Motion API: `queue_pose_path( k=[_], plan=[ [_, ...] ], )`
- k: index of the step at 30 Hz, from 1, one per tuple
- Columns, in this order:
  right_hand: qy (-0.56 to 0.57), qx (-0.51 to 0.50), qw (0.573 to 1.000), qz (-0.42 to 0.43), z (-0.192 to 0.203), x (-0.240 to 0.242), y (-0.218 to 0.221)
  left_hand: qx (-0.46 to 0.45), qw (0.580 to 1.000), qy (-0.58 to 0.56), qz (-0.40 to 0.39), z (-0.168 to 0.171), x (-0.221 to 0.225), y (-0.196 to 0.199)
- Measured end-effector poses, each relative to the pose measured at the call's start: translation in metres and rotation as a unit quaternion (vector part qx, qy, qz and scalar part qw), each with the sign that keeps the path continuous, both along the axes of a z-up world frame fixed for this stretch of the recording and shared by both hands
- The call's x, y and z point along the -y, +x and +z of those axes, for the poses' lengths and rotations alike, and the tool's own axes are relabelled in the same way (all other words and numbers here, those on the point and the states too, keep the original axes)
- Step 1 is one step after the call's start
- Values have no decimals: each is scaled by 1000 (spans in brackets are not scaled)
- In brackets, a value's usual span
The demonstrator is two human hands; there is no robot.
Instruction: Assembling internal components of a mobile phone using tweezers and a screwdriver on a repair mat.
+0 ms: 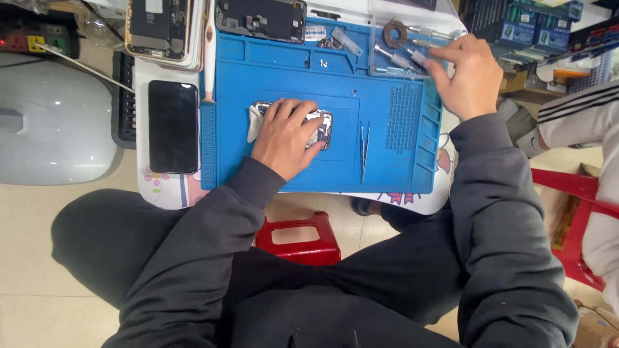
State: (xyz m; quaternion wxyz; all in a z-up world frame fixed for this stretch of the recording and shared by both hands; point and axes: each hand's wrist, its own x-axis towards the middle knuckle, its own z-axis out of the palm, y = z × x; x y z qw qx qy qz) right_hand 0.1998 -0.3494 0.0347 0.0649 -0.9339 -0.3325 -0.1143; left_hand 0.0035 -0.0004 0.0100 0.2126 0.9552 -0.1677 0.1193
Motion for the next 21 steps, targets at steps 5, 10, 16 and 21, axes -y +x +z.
queue_pose_path(
  k=[5, 10, 16, 21],
  plan=[
    [-28, -50, 996, -67, 0, -14, 0, -9, 1000, -6, 0, 0, 1, 0],
    [-51, -57, 994, -83, 37, -28, -18, -13, 1000, 9, 7, -3, 5, -2],
    [189, -46, 981, -18, 99, -42, -75, -29, 999, 14, 20, -4, 8, -4],
    [263, -169, 950, 3, 109, -66, -98, -37, 999, 12, 10, -7, 5, -4]
  ],
)
